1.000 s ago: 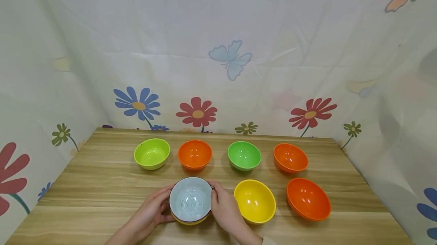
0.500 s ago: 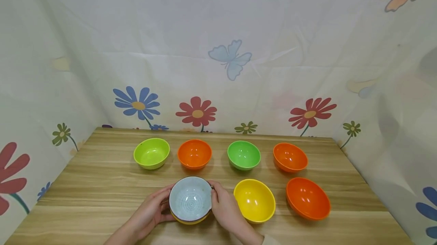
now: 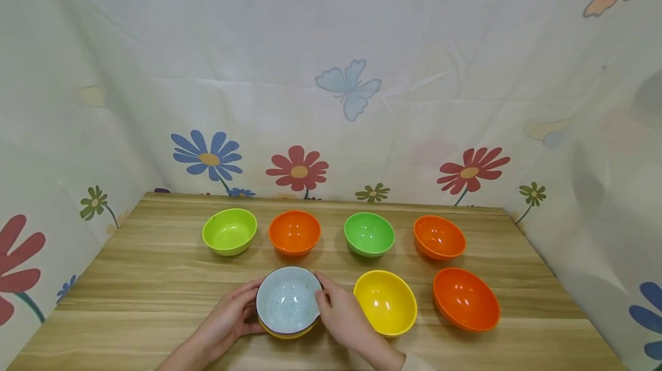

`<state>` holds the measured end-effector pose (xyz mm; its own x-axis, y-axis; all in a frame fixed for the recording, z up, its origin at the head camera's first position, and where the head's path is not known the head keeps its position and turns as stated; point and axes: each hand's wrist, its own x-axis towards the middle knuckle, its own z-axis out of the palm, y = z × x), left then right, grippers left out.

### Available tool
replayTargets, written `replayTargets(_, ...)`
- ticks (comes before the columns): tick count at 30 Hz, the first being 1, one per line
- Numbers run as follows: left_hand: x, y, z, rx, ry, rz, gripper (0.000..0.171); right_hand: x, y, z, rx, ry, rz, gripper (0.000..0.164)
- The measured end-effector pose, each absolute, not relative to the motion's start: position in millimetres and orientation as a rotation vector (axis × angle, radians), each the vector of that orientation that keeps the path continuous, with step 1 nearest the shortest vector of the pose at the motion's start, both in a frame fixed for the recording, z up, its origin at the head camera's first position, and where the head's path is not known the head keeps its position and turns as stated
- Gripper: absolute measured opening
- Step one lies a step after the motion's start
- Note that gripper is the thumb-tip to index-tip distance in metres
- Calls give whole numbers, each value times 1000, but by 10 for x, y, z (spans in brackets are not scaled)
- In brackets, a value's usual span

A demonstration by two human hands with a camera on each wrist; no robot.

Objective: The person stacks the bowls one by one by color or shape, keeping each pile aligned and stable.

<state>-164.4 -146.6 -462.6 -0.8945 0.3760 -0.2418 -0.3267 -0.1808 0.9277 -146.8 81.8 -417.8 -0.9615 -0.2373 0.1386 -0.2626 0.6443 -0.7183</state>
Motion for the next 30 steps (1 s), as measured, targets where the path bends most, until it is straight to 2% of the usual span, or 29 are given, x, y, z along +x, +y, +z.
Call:
replayTargets(7,-1648,-1459,-4638,66,1633,2120,60,-1465,860,-4126,458,-2838,1380,43)
replayTargets(19,-1649,-1455,-4641,46,1660,2115,57,-1471,1015,-4032,691,-2794,1356,43)
replayTargets(30,-1661,-1452,-4634,34,1681,2107,58,-1488,1187,-4012,918,-2728,1182,34)
